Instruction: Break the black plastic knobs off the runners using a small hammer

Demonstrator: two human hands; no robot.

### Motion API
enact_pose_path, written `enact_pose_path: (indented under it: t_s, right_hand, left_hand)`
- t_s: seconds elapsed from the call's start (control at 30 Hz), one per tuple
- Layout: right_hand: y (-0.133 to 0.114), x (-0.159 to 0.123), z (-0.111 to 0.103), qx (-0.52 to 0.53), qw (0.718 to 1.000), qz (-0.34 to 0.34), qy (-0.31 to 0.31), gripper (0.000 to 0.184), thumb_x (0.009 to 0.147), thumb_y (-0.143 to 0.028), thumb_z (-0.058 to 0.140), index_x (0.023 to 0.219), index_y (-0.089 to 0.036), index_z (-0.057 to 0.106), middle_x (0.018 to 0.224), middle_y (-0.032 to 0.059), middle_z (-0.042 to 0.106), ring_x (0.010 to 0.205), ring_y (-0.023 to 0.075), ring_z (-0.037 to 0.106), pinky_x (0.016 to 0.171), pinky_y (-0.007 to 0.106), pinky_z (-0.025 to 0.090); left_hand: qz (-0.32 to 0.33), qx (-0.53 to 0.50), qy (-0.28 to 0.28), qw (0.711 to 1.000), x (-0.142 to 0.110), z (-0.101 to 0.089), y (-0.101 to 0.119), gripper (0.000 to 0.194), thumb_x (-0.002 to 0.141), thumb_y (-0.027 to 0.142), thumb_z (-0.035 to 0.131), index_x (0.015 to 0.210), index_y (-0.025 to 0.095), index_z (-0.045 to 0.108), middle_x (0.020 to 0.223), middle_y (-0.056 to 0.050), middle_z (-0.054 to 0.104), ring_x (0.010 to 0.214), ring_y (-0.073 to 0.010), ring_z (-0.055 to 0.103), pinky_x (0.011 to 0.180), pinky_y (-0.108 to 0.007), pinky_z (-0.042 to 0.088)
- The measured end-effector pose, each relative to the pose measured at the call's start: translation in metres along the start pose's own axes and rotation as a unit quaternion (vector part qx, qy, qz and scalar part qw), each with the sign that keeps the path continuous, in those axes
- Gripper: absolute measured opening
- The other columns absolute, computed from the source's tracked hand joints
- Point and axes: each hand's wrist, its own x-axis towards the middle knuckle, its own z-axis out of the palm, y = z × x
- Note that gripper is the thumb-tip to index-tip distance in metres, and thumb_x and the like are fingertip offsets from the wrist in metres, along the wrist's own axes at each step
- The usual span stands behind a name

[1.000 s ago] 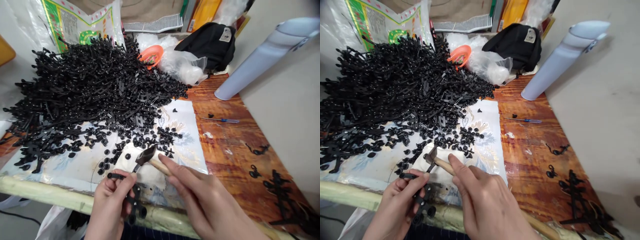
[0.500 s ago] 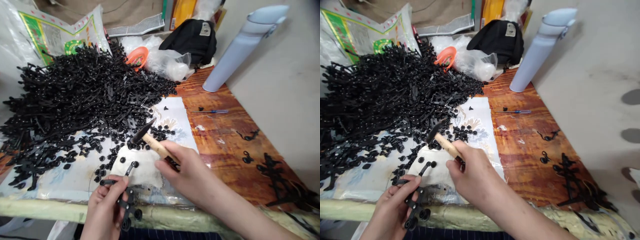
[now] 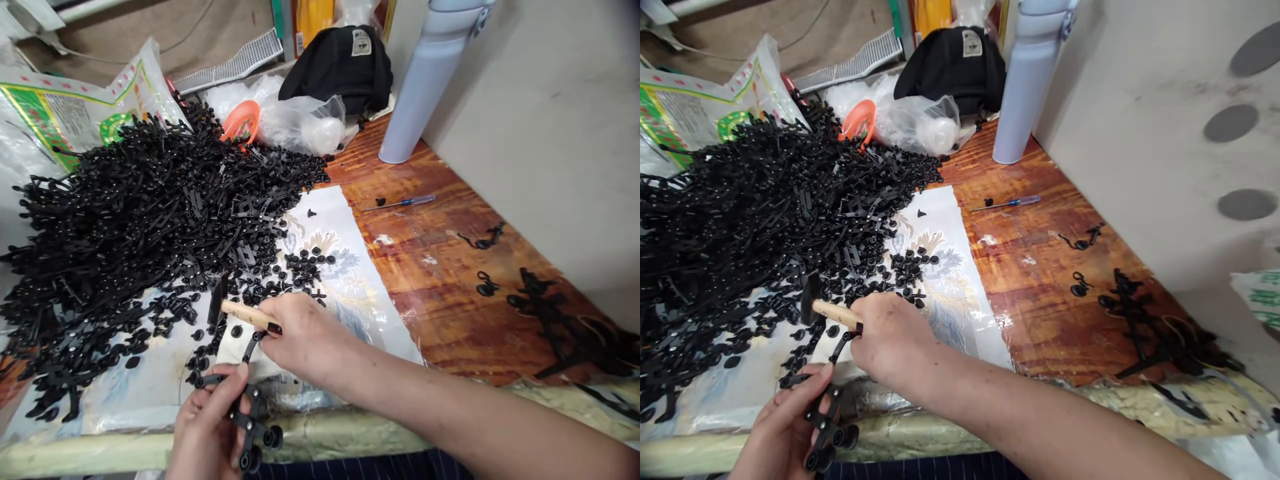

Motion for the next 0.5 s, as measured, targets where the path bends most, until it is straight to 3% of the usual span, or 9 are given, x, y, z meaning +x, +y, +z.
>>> enact_pose_path:
  t_s: [0.17, 0.37, 0.5]
  right_hand:
    - [0.001, 0.0027, 0.0024, -0.011, 1.0, 0.013, 0.004, 0.014, 0.064, -0.008, 0.057, 0.067, -0.021, 0.061, 0.057, -0.0048, 0.053, 0.055, 0.0106, 0.051, 0.05, 0.022, 0.028]
    - [0.0005, 0.0018, 0.0025, -0.024, 0.999, 0.023, 0.013, 0.013, 0.063, -0.008, 0.058, 0.063, -0.021, 0.057, 0.055, -0.0052, 0.05, 0.051, 0.0092, 0.046, 0.047, 0.022, 0.026]
    - [0.0003, 0.0014, 0.0034, -0.031, 0.999, 0.028, 0.006, 0.013, 0.063, -0.008, 0.059, 0.061, -0.02, 0.055, 0.054, -0.0053, 0.049, 0.05, 0.0088, 0.044, 0.046, 0.022, 0.024]
  left_hand:
    - [0.003, -0.031, 0.004, 1.0, -0.0014, -0.0007, 0.0007, 0.034, 0.046, 0.028, 0.094, 0.06, 0.017, 0.065, 0.043, 0.006, 0.055, 0.034, -0.0066, 0.046, 0.03, -0.015, 0.038]
    - [0.009, -0.037, -0.005, 0.999, -0.0011, 0.0015, -0.0014, 0.035, 0.045, 0.031, 0.094, 0.062, 0.017, 0.068, 0.043, 0.006, 0.057, 0.033, -0.006, 0.045, 0.031, -0.015, 0.041]
    - [0.013, -0.024, 0.01, 1.0, -0.0014, 0.0042, -0.0015, 0.039, 0.042, 0.032, 0.095, 0.064, 0.018, 0.066, 0.041, 0.007, 0.055, 0.027, -0.0045, 0.04, 0.027, -0.014, 0.033]
